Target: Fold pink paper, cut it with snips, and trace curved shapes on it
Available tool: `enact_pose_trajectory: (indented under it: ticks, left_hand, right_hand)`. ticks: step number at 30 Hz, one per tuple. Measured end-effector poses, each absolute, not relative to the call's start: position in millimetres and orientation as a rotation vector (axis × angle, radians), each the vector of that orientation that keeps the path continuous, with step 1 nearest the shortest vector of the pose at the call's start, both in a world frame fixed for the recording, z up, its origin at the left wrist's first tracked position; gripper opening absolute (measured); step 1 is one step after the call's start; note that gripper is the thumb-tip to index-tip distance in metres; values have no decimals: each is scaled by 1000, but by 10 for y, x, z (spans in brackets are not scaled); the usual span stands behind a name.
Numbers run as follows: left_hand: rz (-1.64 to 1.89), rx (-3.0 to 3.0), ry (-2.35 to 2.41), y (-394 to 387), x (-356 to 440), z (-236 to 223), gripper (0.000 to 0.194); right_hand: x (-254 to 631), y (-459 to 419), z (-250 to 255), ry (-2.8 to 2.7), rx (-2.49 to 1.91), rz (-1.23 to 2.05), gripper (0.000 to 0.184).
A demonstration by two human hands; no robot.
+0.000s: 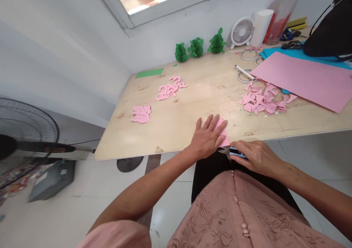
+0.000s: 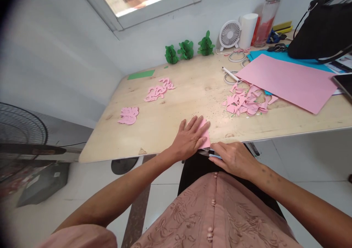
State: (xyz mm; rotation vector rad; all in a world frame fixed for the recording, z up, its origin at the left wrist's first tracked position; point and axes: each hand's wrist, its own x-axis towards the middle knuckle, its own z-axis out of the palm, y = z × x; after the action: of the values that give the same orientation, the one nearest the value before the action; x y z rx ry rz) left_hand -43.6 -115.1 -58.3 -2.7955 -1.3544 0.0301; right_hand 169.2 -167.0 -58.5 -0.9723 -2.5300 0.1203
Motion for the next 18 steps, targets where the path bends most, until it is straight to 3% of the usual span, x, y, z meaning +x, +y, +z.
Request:
enact_pose_trajectory:
  ticks: [18]
  left_hand:
    - [-92,-2965,-1102,-802,-568,-542,55]
  right_hand:
    - [1688,-1641,-590,-2513,-967,151,20]
